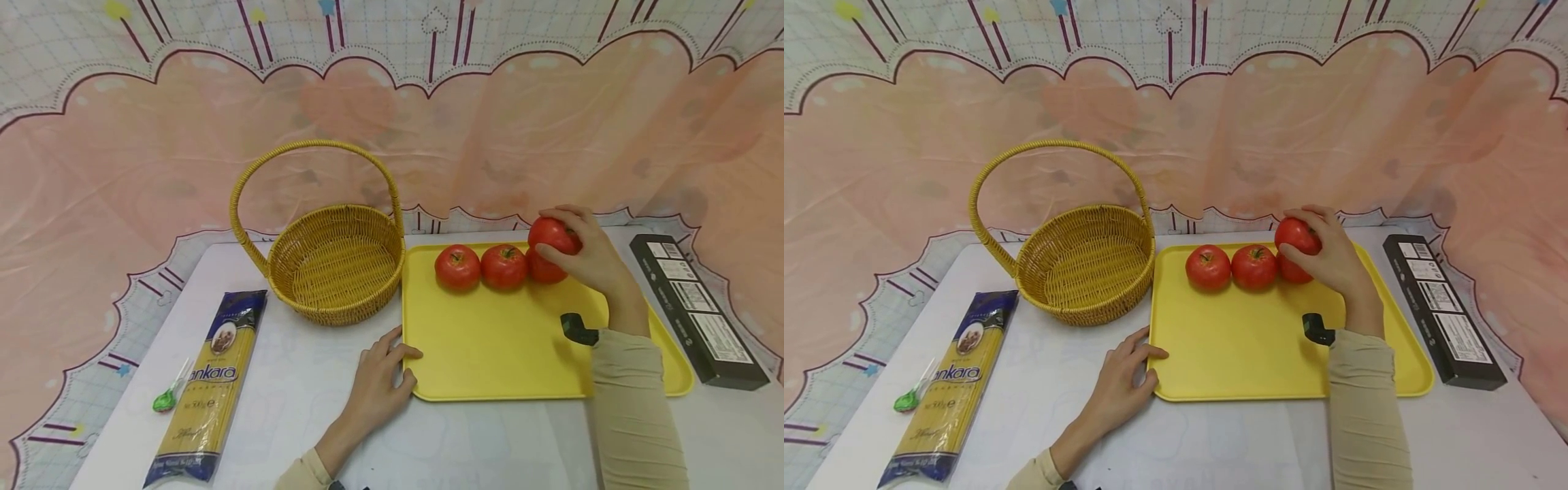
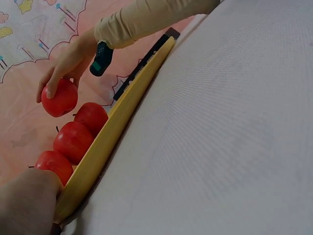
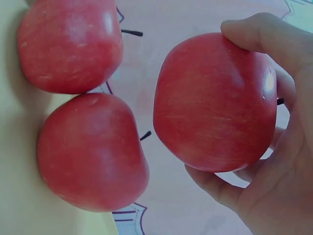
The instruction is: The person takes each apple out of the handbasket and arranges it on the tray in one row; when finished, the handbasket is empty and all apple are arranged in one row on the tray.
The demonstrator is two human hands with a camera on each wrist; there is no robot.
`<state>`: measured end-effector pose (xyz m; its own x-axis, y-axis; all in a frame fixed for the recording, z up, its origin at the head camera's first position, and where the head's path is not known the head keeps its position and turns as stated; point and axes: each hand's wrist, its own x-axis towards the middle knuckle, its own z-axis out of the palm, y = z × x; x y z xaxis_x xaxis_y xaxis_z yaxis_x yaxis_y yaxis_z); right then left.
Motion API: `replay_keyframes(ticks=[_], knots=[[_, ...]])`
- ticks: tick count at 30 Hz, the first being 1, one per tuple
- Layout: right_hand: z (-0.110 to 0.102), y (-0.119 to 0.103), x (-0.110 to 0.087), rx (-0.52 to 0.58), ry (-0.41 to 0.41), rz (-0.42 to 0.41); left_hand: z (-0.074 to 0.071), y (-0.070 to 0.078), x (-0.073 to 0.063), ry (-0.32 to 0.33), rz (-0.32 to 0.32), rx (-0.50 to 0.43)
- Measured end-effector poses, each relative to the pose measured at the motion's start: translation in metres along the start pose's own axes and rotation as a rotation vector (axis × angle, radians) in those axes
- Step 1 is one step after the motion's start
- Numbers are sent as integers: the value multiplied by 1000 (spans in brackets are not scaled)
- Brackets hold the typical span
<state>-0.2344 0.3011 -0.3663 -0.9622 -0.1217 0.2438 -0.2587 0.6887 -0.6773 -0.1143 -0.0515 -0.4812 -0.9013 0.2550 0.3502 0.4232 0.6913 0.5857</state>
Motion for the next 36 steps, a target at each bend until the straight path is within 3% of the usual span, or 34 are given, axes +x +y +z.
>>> replay_keyframes(ticks=[19,36], knots=[[-10,13,-5,-25,5,116,0,-1,0,2,7,-4],[-15,27,-6,0,57,141,0,-1,0,0,11,12]])
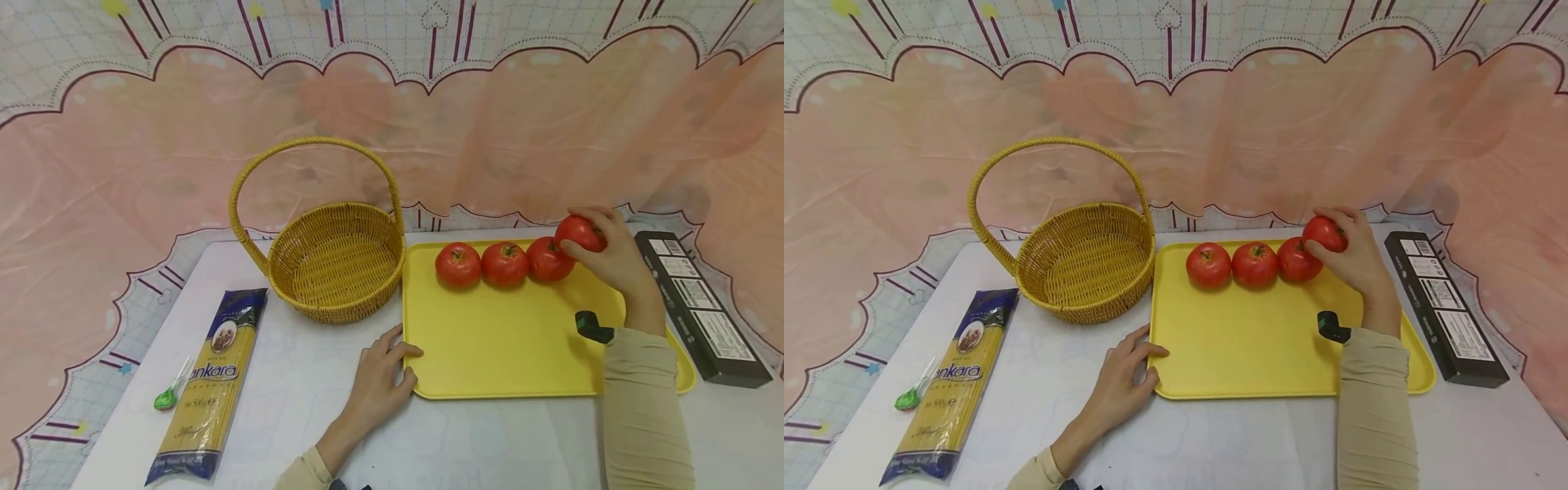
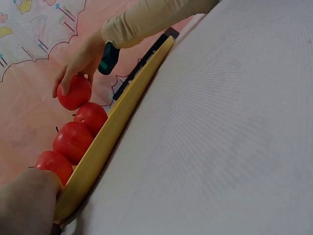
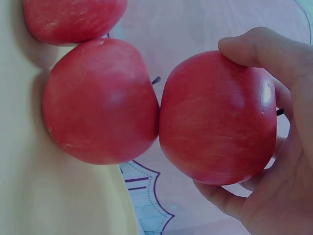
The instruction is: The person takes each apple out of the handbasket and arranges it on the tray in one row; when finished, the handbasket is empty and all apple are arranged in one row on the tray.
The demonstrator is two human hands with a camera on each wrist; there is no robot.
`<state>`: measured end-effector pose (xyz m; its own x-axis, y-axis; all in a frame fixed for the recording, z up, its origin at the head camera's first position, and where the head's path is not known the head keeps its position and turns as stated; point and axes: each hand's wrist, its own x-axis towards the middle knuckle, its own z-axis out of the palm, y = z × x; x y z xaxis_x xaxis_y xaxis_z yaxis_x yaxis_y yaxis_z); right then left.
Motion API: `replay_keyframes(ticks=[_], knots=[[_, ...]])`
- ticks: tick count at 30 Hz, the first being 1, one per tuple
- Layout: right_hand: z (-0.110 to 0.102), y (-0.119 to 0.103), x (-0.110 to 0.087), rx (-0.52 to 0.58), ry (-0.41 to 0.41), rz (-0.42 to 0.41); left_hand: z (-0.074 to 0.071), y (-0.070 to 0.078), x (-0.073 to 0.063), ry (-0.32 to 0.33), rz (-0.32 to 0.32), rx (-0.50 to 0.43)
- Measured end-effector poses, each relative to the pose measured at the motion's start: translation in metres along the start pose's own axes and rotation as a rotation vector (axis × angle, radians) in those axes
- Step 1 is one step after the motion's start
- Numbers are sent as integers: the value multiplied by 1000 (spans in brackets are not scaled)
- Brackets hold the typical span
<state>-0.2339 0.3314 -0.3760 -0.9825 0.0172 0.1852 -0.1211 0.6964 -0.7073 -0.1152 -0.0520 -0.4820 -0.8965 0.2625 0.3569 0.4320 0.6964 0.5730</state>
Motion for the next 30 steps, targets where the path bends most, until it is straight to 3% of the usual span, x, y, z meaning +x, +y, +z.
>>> replay_keyframes(ticks=[30], knots=[[-5,24,-2,-5,53,135,1,-2,0,-24,-14,-23]])
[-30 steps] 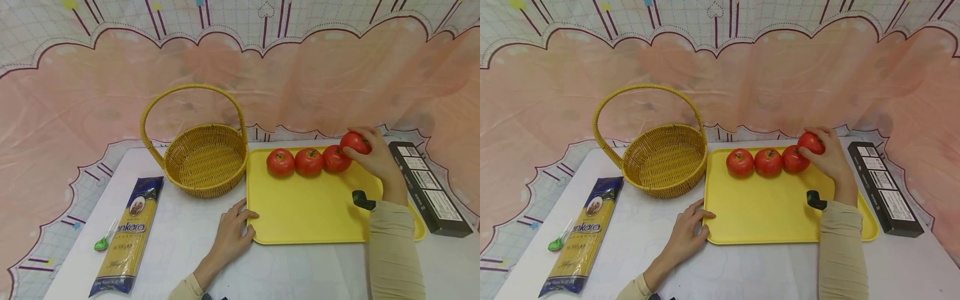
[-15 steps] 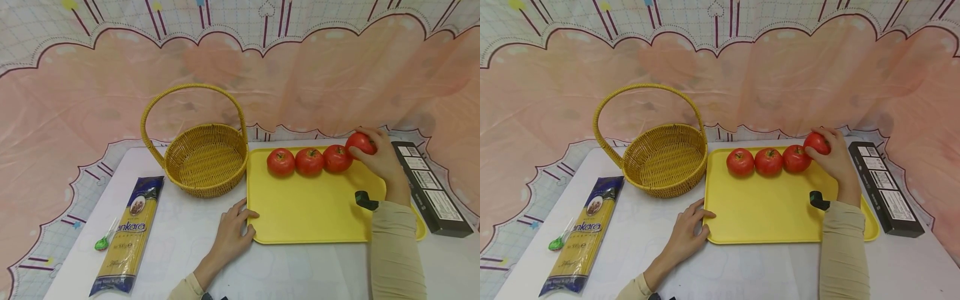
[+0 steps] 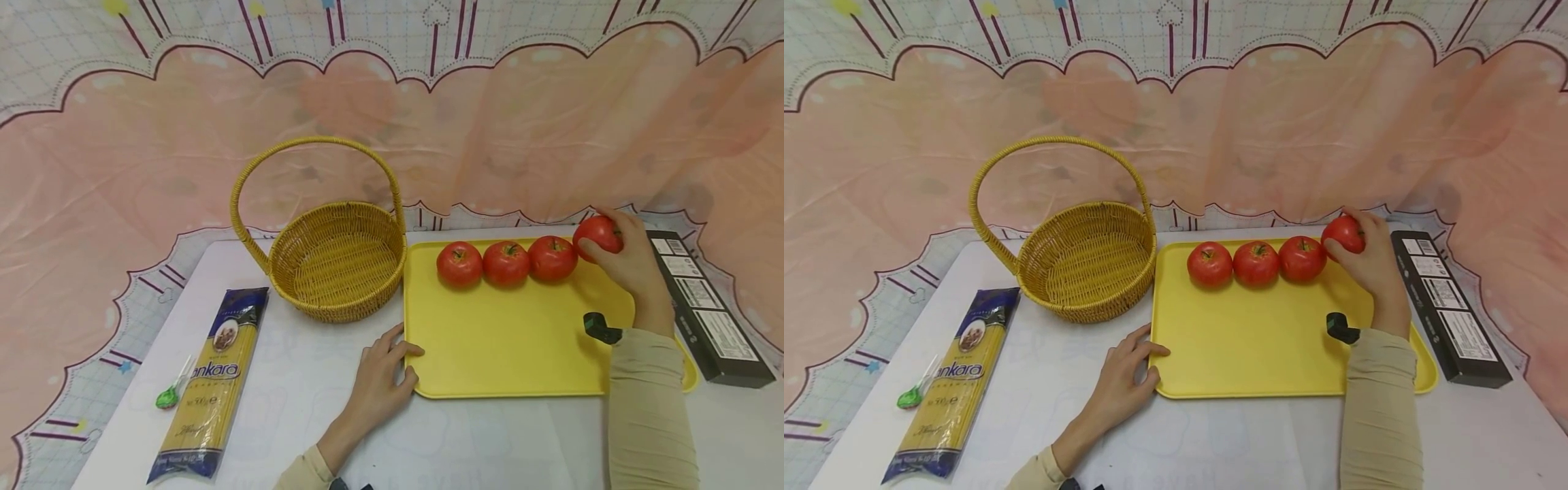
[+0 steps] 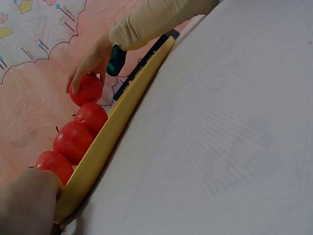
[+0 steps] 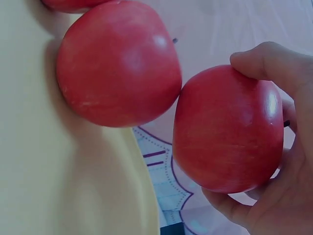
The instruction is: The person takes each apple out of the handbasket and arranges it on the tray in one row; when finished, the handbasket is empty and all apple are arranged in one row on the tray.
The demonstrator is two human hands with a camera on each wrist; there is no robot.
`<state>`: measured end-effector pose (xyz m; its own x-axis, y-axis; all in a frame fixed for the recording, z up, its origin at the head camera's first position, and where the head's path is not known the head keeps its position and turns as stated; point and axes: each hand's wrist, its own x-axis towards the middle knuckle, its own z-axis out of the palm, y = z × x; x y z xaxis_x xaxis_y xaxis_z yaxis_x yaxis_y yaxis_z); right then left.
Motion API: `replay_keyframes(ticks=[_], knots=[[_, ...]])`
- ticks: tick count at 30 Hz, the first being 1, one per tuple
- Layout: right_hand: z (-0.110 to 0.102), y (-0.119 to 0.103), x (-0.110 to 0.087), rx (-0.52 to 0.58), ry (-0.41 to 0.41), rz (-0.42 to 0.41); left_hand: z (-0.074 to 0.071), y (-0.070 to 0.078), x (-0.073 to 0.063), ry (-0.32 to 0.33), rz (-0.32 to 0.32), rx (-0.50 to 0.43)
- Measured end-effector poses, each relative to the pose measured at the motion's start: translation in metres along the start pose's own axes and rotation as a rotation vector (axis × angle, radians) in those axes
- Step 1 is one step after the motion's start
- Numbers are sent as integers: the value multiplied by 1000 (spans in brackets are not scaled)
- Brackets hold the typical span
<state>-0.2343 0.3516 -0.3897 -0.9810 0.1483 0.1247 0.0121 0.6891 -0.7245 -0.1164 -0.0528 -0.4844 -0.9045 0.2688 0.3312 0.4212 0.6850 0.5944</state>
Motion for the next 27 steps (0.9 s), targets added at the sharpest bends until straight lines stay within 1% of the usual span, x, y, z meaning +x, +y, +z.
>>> replay_keyframes(ticks=[3,8,13,16,19,22,27], knots=[[0,4,0,-1,7,14,0,0,0,-1,2,-1],[2,13,2,-1,38,-6,0,0,0,-1,-4,-3],[6,21,5,-1,53,25,0,0,0,-4,-13,-4],[10,27,7,6,40,44,0,0,0,-4,-16,-4],[13,32,9,4,29,43,-1,0,0,0,-15,-5],[16,34,9,2,18,51,0,-1,0,8,-4,-1],[17,37,9,-13,22,39,1,-1,0,16,12,13]])
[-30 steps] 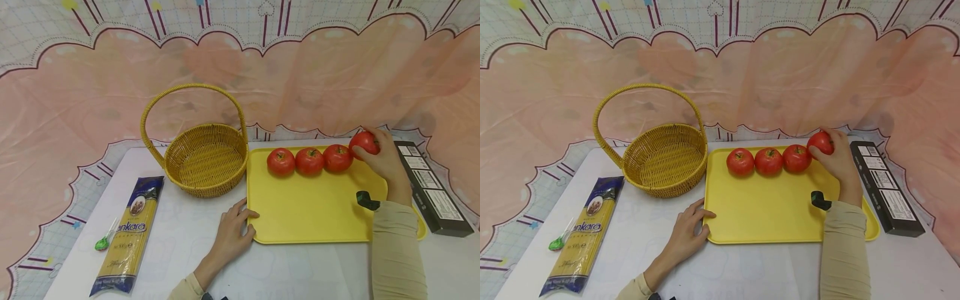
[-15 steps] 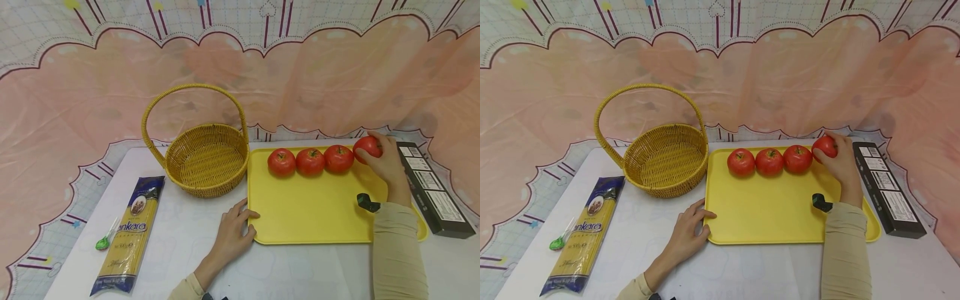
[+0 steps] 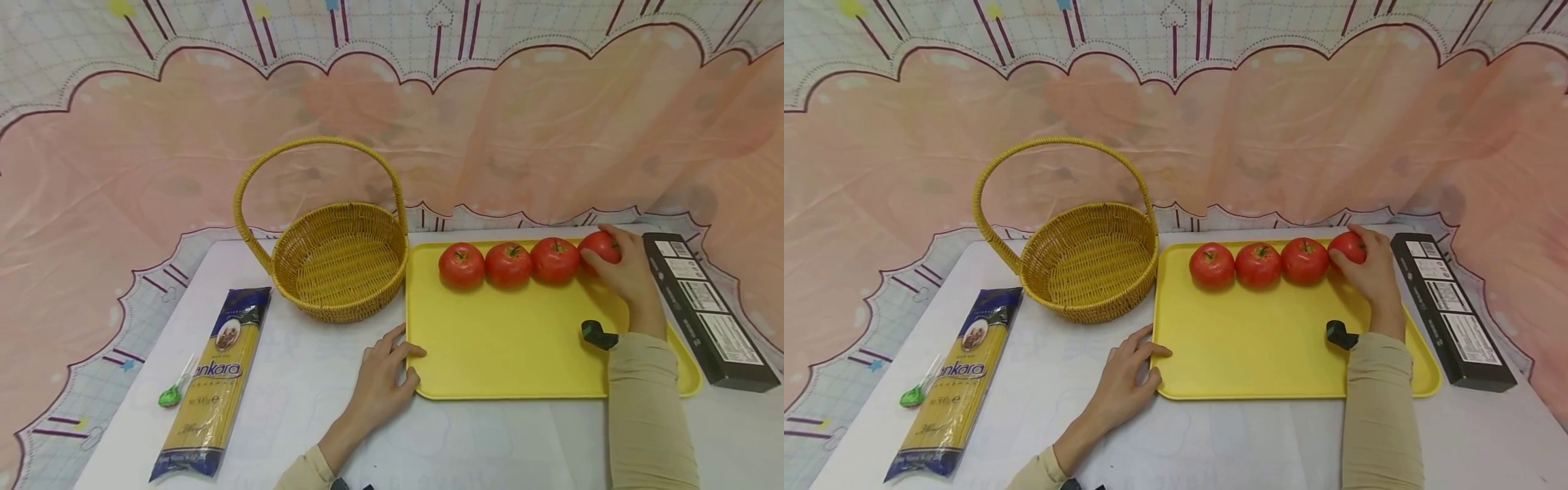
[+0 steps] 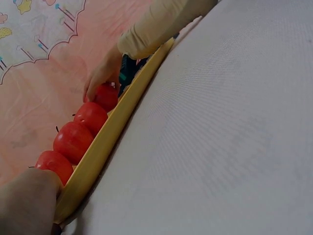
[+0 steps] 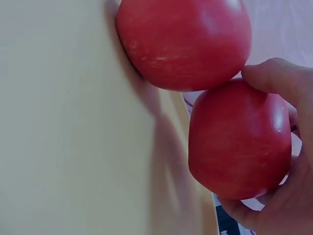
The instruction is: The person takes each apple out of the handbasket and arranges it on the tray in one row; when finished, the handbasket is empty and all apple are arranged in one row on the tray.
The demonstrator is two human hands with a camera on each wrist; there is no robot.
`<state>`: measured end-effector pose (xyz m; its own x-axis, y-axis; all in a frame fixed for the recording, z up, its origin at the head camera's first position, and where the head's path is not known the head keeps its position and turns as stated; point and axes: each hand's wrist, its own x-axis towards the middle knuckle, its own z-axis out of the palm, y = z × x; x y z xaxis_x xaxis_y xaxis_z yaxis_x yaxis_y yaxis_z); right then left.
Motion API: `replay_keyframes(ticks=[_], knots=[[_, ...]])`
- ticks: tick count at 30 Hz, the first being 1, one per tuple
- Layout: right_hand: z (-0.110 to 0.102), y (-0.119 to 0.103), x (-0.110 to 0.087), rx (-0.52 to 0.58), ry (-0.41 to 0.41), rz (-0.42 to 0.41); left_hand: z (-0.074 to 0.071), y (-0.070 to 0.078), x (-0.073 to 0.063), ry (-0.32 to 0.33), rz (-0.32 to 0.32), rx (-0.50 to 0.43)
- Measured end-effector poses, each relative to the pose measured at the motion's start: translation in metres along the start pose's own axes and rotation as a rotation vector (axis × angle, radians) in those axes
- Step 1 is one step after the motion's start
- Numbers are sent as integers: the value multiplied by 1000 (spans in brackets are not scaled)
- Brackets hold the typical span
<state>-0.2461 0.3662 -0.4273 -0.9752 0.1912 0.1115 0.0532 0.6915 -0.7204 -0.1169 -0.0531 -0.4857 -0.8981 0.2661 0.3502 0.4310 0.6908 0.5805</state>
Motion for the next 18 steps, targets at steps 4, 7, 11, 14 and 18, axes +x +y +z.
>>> replay_keyframes(ticks=[4,7,11,14,18], knots=[[0,3,0,-23,-9,-27,1,0,0,5,4,10],[-1,4,0,-32,-20,-43,1,0,0,6,8,14],[-3,3,-1,-37,-42,-56,1,1,0,-5,2,9],[-4,2,-1,-61,-81,-59,0,2,0,-12,-6,6],[-5,2,1,-107,-130,-56,0,2,0,-9,-4,11]])
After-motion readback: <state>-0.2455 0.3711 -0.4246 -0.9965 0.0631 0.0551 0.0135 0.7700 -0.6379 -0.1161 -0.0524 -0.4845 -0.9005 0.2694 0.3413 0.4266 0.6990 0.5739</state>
